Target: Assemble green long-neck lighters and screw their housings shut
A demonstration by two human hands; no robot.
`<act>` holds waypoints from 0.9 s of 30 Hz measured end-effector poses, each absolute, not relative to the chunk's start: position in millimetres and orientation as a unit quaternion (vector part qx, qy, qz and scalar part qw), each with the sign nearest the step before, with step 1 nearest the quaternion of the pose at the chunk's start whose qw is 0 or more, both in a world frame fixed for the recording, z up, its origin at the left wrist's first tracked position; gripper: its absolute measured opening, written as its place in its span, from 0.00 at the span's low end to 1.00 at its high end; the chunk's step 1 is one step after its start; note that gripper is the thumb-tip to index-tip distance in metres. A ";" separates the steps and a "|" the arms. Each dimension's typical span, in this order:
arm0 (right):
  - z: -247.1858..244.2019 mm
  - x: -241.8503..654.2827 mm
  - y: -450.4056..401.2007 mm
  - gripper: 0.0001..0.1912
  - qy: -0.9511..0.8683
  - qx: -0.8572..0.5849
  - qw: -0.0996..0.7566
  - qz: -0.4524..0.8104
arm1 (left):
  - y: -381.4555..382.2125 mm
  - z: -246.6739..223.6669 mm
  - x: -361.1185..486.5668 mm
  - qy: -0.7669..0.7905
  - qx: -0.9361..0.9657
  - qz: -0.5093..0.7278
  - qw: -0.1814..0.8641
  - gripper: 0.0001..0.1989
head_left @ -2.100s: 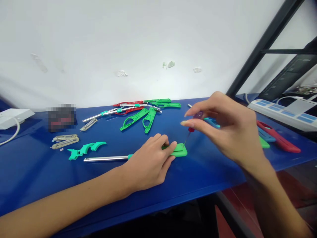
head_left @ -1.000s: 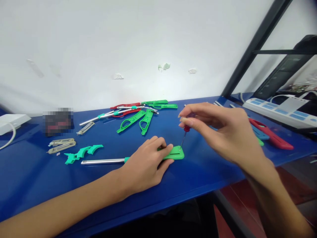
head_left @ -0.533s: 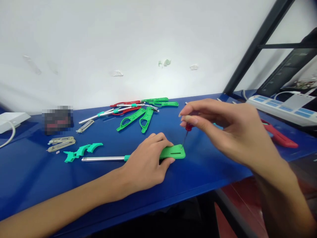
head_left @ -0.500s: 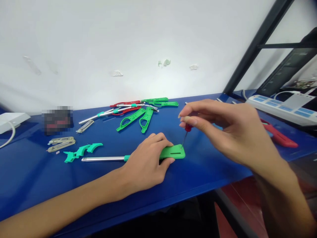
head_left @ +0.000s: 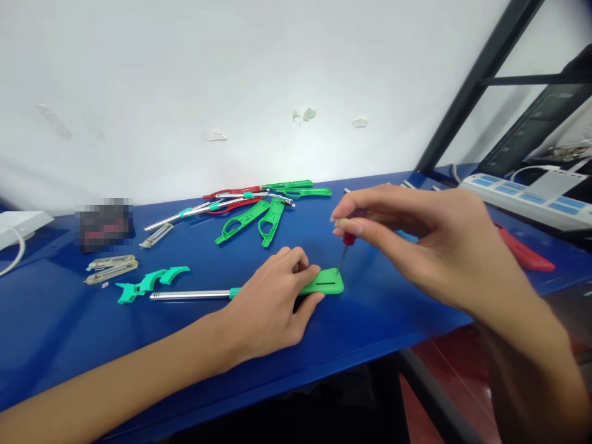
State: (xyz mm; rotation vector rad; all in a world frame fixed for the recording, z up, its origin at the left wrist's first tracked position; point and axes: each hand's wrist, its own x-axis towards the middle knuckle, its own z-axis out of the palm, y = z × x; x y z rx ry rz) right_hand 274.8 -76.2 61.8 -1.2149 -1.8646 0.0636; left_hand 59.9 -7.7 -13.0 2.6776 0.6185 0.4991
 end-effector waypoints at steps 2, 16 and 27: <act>61.5 274.7 -76.7 0.04 -0.751 -0.491 0.441 0.029 | -8.5 -11.7 60.5 0.215 0.948 0.165 0.164 0.12; 56.2 282.6 -66.1 0.06 -0.762 -0.474 0.440 0.026 | -10.4 -10.7 60.2 0.211 0.959 0.148 0.116 0.15; 55.6 274.2 -68.1 0.06 -0.728 -0.475 0.492 0.048 | -9.8 -10.2 61.1 0.208 0.959 0.150 0.120 0.15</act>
